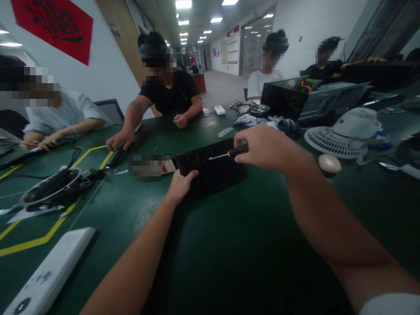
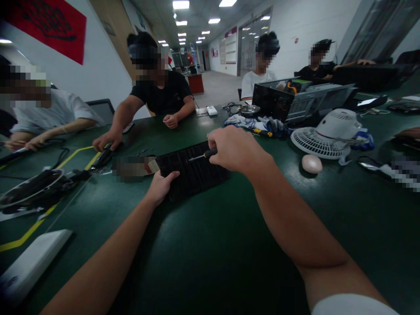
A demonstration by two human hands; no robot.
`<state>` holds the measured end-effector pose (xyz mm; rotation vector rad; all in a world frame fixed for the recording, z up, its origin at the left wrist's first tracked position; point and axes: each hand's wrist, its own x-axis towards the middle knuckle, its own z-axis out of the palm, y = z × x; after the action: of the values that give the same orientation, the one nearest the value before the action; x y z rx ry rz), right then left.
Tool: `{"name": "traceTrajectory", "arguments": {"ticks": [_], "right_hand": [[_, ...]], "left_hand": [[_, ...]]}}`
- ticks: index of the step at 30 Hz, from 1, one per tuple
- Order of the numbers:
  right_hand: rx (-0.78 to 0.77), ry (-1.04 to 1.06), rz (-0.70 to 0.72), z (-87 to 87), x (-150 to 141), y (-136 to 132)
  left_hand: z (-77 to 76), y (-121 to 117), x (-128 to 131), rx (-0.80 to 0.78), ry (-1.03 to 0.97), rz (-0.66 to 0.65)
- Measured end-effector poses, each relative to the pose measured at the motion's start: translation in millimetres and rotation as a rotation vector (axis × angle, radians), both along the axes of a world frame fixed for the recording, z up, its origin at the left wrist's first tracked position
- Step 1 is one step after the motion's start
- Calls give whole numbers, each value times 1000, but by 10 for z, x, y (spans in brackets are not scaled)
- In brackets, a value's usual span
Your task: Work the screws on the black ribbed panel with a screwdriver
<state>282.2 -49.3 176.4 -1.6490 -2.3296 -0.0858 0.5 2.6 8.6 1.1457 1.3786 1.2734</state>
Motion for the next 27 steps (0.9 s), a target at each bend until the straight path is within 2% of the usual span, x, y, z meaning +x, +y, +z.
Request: {"name": "traceTrajectory", "arguments": {"ticks": [3, 6, 13, 27], "right_hand": [[67, 27, 24, 21, 38, 3], [87, 39, -12, 35, 41, 6], [52, 33, -73, 10, -14, 13], [-3, 51, -48, -48, 2, 141]], "left_hand": [[4, 0, -9, -13, 10, 1], [7, 1, -13, -6, 21, 1], [8, -11, -5, -12, 5, -4], [-9, -4, -10, 7, 20, -36]]}}
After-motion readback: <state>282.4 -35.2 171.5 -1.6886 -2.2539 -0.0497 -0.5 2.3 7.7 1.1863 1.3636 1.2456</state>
